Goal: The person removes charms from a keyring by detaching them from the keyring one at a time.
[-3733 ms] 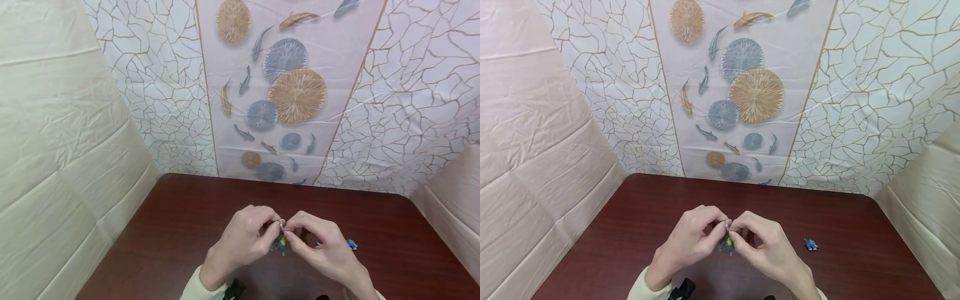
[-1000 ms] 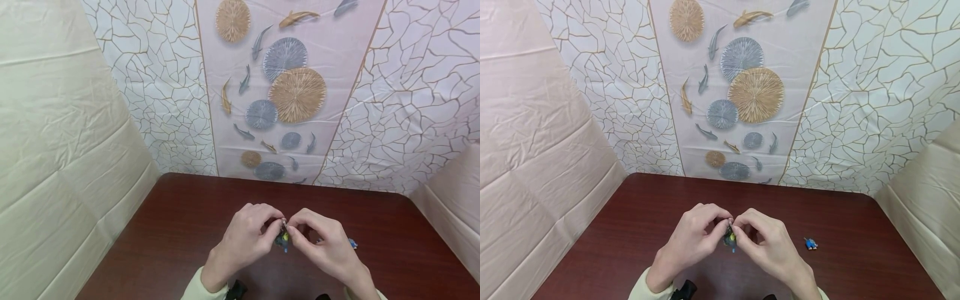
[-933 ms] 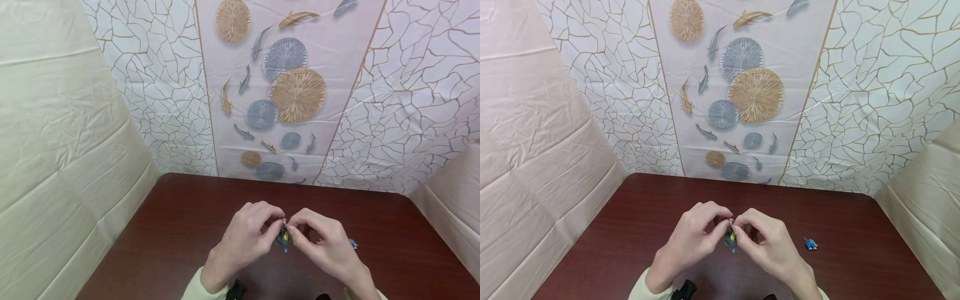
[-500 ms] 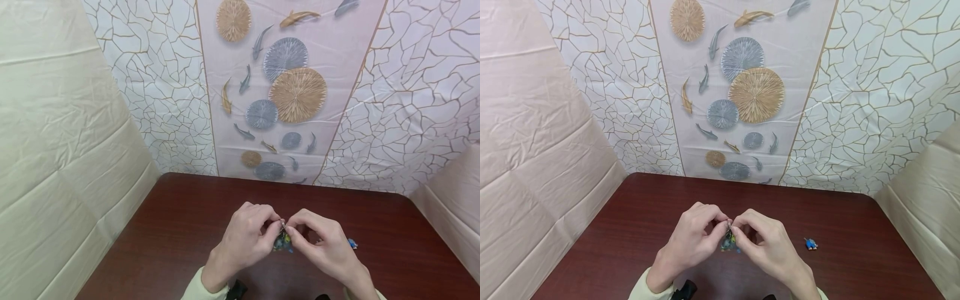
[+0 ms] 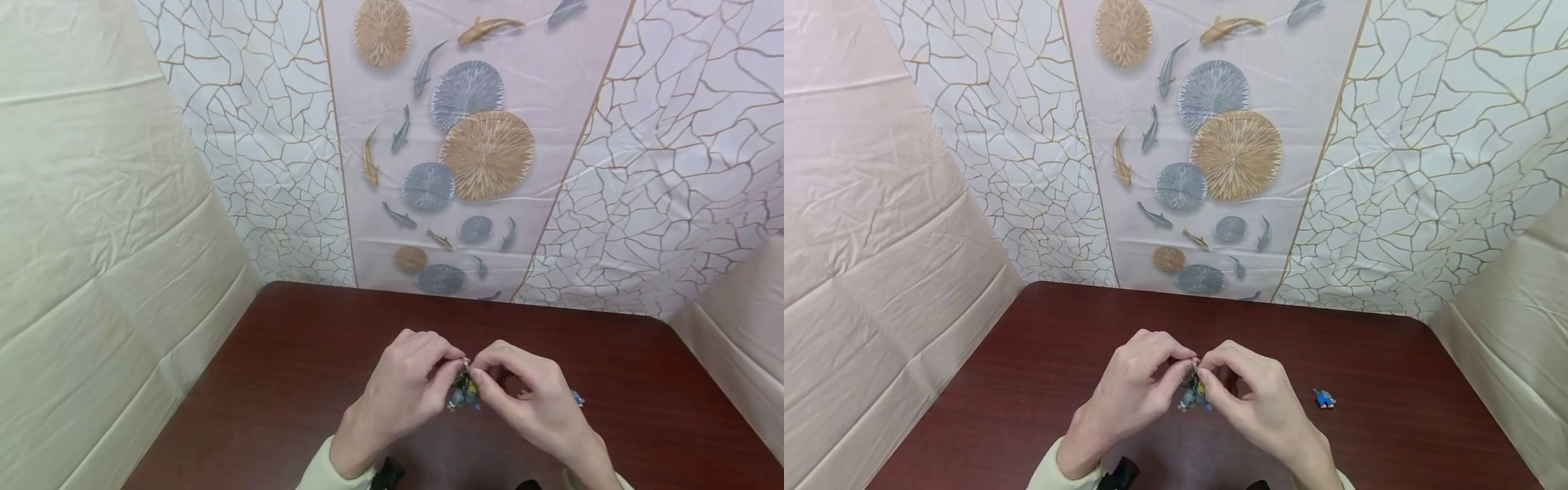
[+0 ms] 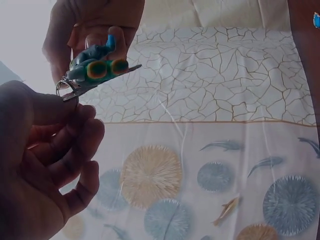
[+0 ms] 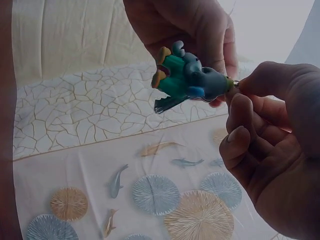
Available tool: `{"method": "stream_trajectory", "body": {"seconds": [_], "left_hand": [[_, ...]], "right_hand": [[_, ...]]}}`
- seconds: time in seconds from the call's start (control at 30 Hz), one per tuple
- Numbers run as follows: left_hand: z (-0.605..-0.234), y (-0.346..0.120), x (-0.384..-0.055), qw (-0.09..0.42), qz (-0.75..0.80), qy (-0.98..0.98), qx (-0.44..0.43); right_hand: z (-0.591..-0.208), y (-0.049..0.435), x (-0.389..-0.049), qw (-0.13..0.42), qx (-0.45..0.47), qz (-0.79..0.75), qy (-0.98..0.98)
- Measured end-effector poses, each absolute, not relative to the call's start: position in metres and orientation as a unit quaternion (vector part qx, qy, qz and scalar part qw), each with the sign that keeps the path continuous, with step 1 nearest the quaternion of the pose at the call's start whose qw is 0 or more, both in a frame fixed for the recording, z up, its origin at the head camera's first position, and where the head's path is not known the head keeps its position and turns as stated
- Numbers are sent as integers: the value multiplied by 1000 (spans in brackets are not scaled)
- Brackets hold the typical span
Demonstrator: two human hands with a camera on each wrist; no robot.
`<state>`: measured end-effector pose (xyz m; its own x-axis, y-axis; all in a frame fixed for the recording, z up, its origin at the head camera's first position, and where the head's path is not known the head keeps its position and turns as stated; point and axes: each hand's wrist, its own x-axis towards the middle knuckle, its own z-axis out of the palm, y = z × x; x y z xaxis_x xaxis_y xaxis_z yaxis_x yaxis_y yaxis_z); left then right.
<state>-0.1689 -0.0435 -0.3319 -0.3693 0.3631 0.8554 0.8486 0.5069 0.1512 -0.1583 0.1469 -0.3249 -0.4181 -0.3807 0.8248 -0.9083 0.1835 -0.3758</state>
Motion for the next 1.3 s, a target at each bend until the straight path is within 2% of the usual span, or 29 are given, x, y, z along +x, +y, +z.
{"method": "stream_trajectory", "body": {"seconds": [0.27, 0.53, 0.8, 1.07, 1.3], "left_hand": [[-334, -44, -167, 384, -322, -781, -374], [-333, -47, -165, 341, -364, -805, -320], [-332, -47, -169, 344, -379, -797, -320], [-334, -46, -172, 336, -381, -796, -329], [-333, -45, -170, 309, -389, -807, -321]], "right_hand": [[-326, 145, -158, 283, 467, 454, -704], [-326, 144, -158, 284, 466, 447, -709], [-326, 152, -163, 282, 460, 447, -713], [-338, 170, -175, 235, 422, 443, -755], [-350, 182, -186, 158, 381, 458, -788]]}}
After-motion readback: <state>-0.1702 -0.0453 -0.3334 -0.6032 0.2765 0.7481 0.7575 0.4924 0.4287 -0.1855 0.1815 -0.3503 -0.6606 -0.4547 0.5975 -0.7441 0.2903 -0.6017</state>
